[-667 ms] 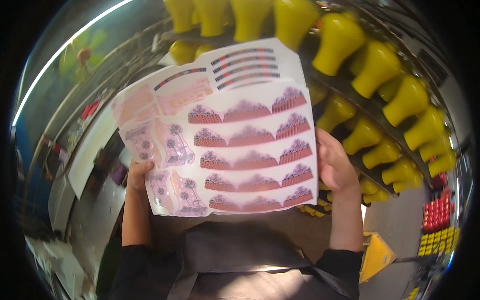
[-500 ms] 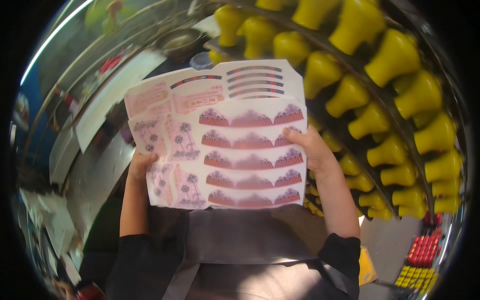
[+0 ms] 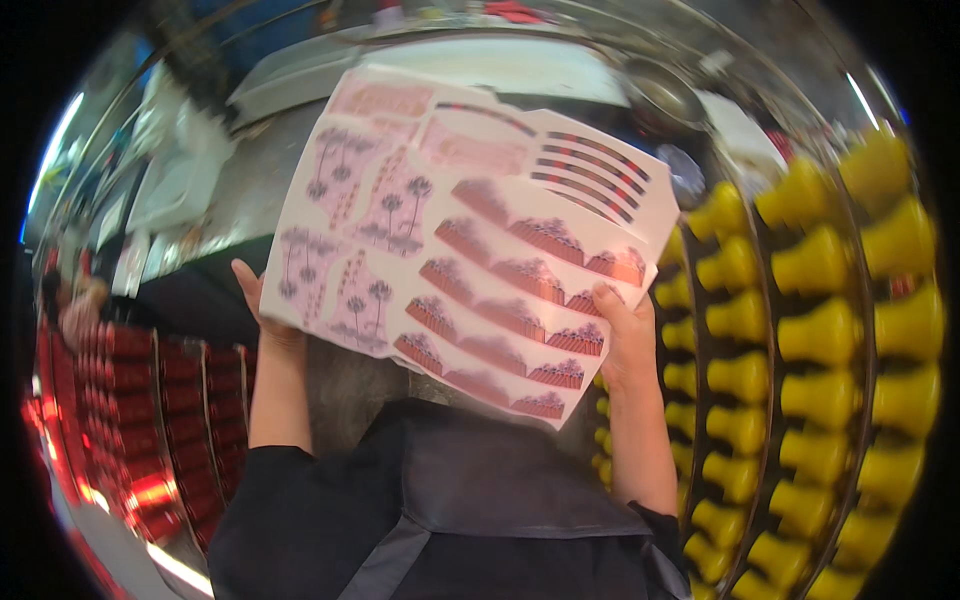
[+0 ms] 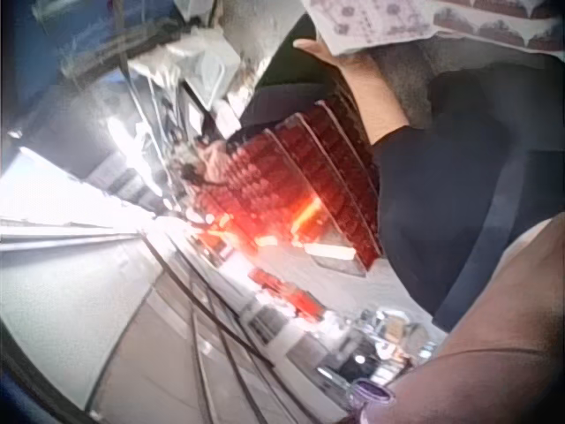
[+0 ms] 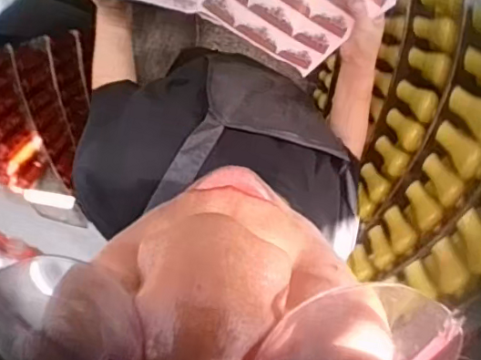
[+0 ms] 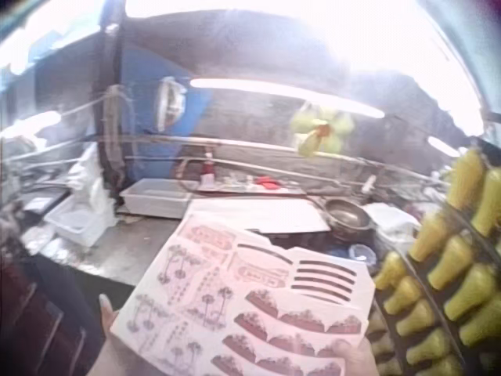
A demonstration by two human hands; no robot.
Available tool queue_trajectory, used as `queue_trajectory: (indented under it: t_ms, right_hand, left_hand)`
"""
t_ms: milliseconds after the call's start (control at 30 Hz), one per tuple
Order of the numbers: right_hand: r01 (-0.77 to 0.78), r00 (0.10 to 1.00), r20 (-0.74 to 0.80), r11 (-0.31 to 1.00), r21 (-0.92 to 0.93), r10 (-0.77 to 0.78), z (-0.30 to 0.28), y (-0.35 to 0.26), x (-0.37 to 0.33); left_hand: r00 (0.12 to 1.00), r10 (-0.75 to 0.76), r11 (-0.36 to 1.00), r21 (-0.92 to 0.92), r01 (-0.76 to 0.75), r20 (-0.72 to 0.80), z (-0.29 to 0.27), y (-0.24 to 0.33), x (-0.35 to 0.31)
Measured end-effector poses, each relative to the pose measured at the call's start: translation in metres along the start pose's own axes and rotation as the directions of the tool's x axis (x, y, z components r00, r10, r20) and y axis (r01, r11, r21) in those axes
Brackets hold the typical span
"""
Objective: The person retrieves a sheet of stickers from a shelf, tears off individual stickers, and places them into a tray. They then wipe the countertop with a cloth.
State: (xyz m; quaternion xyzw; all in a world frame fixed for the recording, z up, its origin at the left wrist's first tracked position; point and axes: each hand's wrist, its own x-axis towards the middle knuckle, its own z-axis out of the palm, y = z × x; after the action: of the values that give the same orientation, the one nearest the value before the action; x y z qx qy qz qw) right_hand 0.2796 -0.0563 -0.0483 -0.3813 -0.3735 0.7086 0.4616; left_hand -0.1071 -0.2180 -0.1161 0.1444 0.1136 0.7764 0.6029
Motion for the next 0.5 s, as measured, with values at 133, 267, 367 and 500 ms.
queue_trajectory:
  t_ms: [133, 267, 367, 500]
  right_hand:
    - [-0.006, 0.975, 0.222, 0.999, 0.051, -0.006, 0.0, 0.018, 0.01]
    - [0.148, 0.895, 0.438, 0.982, -0.12, -0.081, -0.001, -0.01, 0.025]
    - [0.114, 0.84, 0.54, 0.958, -0.264, 0.049, -0.001, -0.026, 0.03]
    - [-0.026, 0.755, 0.653, 0.998, -0.049, 0.051, -0.006, -0.032, 0.038]
  left_hand:
    - [0.948, 0.266, 0.963, 0.004, -0.269, -0.173, 0.024, -0.1, -0.052]
    - [0.909, 0.223, 0.909, -0.262, -0.324, -0.352, 0.045, -0.191, -0.046]
    - [0.822, 0.296, 0.901, -0.142, -0.409, -0.487, 0.063, -0.207, -0.053]
    - [0.808, 0.489, 0.826, -0.121, -0.55, -0.328, 0.079, -0.211, -0.065]
